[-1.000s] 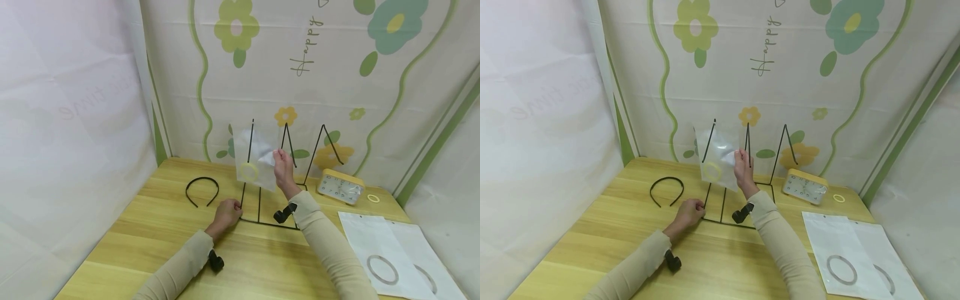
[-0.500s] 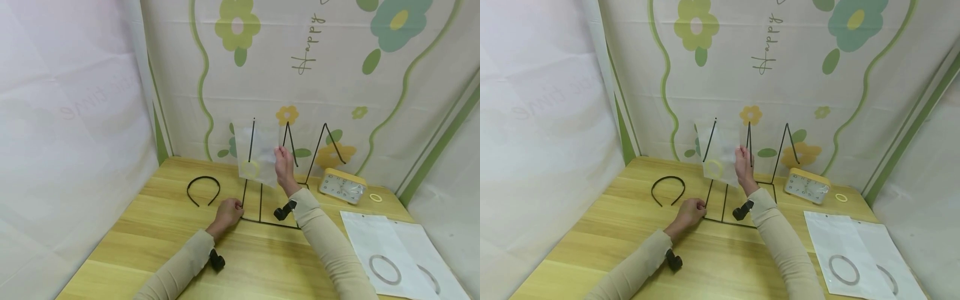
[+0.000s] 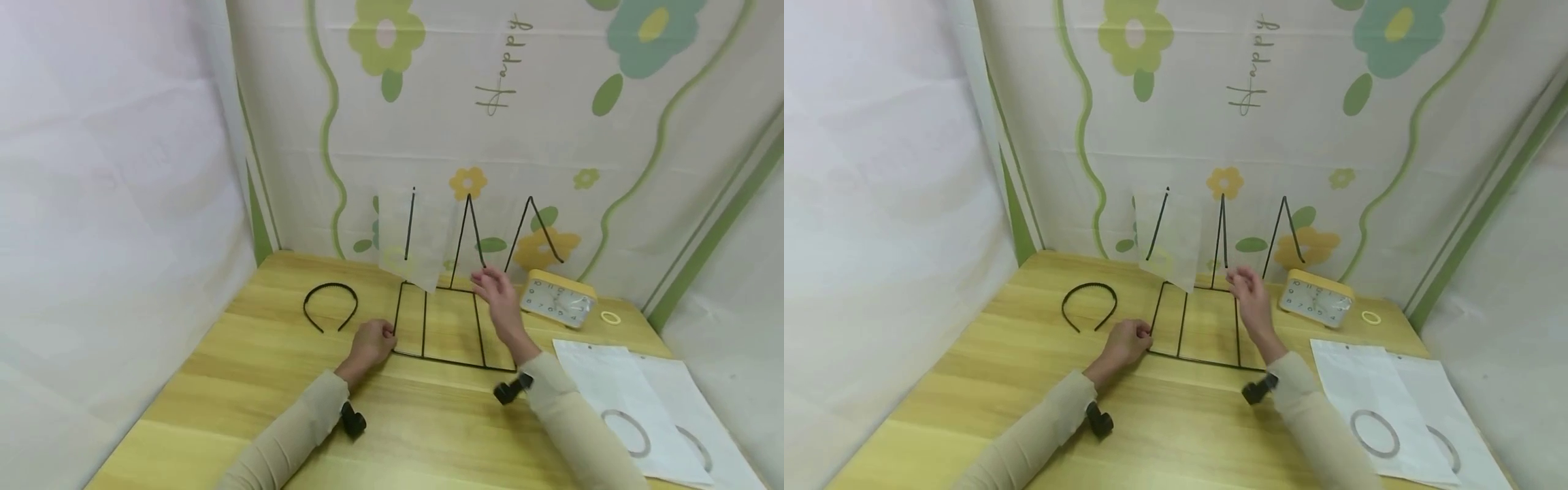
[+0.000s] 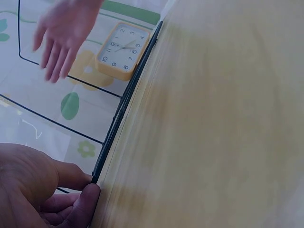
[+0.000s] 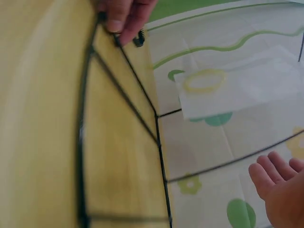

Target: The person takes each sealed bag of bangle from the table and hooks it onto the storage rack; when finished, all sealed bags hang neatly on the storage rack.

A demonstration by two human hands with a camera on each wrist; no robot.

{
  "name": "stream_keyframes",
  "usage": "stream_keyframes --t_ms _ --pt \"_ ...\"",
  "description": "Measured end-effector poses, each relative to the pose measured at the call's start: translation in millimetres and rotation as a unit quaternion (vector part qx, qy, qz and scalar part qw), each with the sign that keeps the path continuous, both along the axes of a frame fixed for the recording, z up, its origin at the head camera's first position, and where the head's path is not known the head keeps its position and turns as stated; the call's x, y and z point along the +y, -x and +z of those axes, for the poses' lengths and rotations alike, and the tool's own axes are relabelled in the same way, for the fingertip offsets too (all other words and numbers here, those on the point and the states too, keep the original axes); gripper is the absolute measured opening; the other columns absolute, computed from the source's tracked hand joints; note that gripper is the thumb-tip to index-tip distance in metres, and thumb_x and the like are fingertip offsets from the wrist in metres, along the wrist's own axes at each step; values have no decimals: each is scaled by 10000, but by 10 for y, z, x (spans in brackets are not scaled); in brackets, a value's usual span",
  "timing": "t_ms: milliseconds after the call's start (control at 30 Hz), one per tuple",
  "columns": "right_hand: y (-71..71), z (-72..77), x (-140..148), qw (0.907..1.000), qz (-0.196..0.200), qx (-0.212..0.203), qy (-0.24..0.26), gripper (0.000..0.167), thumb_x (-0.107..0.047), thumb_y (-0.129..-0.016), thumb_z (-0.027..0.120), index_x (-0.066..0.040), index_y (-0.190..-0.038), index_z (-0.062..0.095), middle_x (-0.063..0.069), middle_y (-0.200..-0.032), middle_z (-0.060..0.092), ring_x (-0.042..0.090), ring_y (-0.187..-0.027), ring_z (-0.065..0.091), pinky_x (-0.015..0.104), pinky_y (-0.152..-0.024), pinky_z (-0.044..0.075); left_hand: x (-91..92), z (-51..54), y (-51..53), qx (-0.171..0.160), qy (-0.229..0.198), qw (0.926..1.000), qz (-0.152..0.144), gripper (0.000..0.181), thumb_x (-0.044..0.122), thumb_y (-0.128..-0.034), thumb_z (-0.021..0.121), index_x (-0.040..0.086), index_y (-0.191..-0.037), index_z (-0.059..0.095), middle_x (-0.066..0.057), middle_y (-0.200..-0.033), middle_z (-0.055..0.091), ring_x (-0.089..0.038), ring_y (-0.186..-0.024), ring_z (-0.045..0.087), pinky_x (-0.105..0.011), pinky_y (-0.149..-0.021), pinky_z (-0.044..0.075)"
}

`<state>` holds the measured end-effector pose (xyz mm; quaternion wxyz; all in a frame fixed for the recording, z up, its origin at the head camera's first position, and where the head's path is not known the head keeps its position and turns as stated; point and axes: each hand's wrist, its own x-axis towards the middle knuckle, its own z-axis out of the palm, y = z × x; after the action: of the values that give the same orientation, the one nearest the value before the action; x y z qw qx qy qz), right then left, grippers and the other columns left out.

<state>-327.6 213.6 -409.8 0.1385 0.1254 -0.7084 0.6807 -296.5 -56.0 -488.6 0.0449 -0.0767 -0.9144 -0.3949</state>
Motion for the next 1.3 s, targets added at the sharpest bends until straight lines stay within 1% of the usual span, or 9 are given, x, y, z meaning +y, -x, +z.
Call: stream_keyframes --t_ms 167,300,400,533,700,800,967,1200,1300 --pt "-407 -77 574 9922 -451 -245 -1134 449 -190 -1038 482 107 -1365 406 327 -1284 536 63 -1039 631 274 -918 512 -1 9 7 66 93 9999 13 215 84 -853 705 -1 -1050 717 -55 -882 705 -134 -745 629 -328 -719 555" --pt "-645 -136 1200 9706 -1115 -929 -1920 474 -184 -1023 510 135 -1357 403 308 -1174 612 -41 -845 636 197 -787 543 1 15 -7 17 2 10000 5 210 79 -849 703 -2 -1042 716 -54 -874 701 -134 -738 619 -336 -720 556" --pt "-814 -178 1659 9397 -1604 -1502 -2621 522 -215 -1008 516 152 -1360 396 307 -1133 632 3 -773 647 178 -700 536 -4 15 -11 -14 -31 10000 -28 211 72 -848 695 -6 -1043 715 -59 -874 697 -134 -731 606 -346 -725 555" --pt "-987 -202 2134 8855 -1947 -2087 -3666 621 -313 -986 531 177 -1345 401 379 -1195 563 243 -830 683 292 -673 540 -11 12 -12 -64 -21 10000 3 220 77 -853 688 -2 -1057 715 -59 -889 700 -128 -731 603 -342 -722 553" --pt "-1100 -221 2534 8236 -1815 -2464 -4775 717 -393 -965 532 248 -1261 407 439 -1213 486 560 -1027 526 543 -787 490 -19 14 -19 -42 -32 10000 21 214 70 -852 688 -6 -1050 716 -75 -899 704 -135 -740 610 -338 -720 553" --pt "-1168 -264 2676 7998 -1679 -2787 -5044 793 -430 -945 540 290 -1229 368 468 -1203 448 605 -1077 458 606 -880 430 -24 15 -23 -34 -51 10000 -24 204 64 -854 686 -10 -1042 718 -84 -897 705 -136 -735 607 -338 -724 553" --pt "-1243 -338 2762 7867 -1695 -3272 -4953 907 -496 -900 588 310 -1226 331 488 -1223 377 618 -1130 395 621 -961 370 -30 25 -31 -17 -115 9999 -28 193 62 -857 686 -8 -1033 720 -78 -887 704 -132 -723 595 -330 -715 547" --pt "-1251 -349 2777 7674 -1783 -3550 -5033 969 -598 -847 611 272 -1203 377 460 -1191 433 607 -1061 443 631 -865 395 -20 26 -22 50 -189 9998 -13 191 66 -846 694 -9 -1019 721 -68 -880 708 -135 -740 615 -321 -694 546" --pt "-1249 -355 2785 7654 -1742 -3671 -4990 940 -589 -827 640 256 -1167 409 438 -1131 475 560 -1011 494 602 -831 423 -12 40 -22 3 -180 9998 5 192 71 -851 691 -6 -1024 722 -68 -888 710 -132 -739 614 -319 -699 545"
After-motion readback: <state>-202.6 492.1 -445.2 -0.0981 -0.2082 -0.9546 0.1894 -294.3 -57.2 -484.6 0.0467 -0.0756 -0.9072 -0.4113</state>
